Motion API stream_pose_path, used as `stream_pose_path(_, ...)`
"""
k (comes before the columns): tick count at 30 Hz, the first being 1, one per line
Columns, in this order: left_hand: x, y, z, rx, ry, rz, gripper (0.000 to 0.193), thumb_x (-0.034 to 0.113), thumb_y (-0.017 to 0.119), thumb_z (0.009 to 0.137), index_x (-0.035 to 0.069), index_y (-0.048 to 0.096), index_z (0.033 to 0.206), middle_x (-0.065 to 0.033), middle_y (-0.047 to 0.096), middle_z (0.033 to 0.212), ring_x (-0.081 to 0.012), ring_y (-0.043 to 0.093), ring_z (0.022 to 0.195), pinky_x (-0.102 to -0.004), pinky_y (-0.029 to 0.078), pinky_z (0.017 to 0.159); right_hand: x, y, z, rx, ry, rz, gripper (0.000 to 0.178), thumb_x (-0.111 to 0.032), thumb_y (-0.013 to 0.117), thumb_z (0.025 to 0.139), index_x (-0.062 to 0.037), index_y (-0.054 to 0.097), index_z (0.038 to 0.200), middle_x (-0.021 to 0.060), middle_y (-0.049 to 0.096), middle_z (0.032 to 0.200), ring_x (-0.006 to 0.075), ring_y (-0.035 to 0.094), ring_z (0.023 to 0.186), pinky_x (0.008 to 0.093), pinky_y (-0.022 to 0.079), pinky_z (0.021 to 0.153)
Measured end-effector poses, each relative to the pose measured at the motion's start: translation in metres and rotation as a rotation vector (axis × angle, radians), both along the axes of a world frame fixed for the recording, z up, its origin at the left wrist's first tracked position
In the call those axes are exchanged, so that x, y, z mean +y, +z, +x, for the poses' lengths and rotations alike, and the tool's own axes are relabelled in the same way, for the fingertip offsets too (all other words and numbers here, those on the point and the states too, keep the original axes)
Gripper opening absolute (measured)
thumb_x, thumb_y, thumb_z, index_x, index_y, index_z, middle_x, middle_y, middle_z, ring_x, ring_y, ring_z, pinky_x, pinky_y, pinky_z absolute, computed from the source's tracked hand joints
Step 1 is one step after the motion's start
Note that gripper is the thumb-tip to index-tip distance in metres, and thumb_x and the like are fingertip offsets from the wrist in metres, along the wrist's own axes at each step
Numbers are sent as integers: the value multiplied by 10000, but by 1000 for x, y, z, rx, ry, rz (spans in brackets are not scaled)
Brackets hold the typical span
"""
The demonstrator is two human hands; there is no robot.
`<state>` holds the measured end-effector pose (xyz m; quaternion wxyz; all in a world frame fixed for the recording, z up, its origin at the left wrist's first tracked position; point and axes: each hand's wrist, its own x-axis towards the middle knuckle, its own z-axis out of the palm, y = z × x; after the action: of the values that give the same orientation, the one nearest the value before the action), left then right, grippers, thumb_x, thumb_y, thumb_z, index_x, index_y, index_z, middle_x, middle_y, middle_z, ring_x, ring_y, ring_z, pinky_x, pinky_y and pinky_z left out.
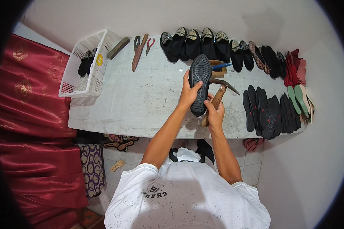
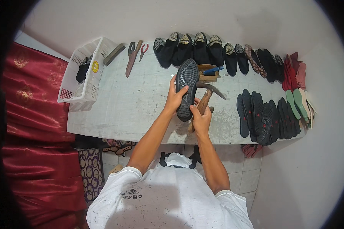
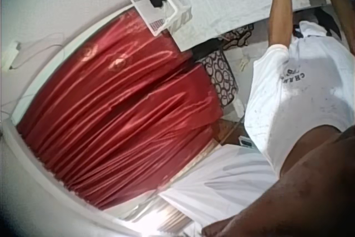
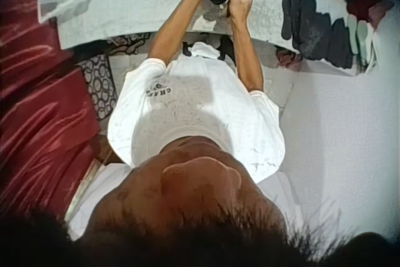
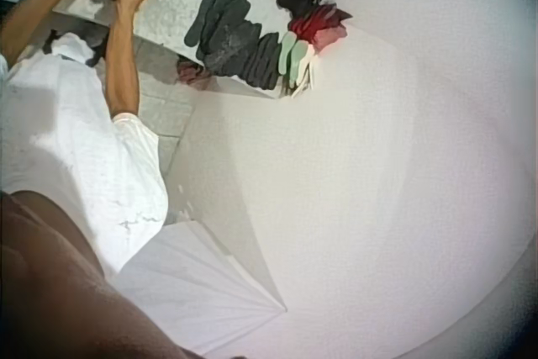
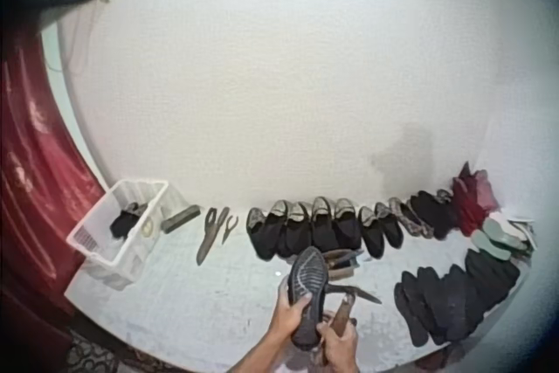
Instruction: Applying adhesive or finish to shoe soles and components using a brush and hammer.
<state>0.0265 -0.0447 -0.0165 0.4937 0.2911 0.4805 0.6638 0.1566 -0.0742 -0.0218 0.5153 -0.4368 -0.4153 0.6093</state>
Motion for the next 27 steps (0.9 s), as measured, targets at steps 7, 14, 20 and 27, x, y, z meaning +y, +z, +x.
stream_pose_path(7,11,1,-7,-17,4,-1,778,132,671,879,42,182,1478,-174,581,1154,-187,639,940,-290,555,745,8,1,-9,-68,14,33,396,-14,640,838,64,575,1221,74,633,1003,126,601,908,257,474,825)
stream_pose_path(14,11,-2,-4,-160,22,-303,540,199,665,888,-38,402,1296,-108,647,938,-165,655,734,-271,543,634,7,-15,-10,-26,-2,-8,397,-37,659,848,77,567,1217,89,638,1021,128,608,917,242,484,804)
stream_pose_path(20,5,-10,-11,-312,-233,-194,361,326,624,904,-24,629,992,-130,675,855,-181,679,726,-292,565,613,2,-17,-14,24,-66,2,401,-59,663,861,86,559,1220,126,650,1053,145,627,926,251,496,828)
stream_pose_path(27,13,1,-14,-361,-202,-210,262,248,633,900,9,616,1007,-76,666,806,-148,657,666,-265,536,595,11,-6,-14,39,-27,23,393,-51,656,862,77,561,1222,123,648,1054,134,622,926,248,496,819)
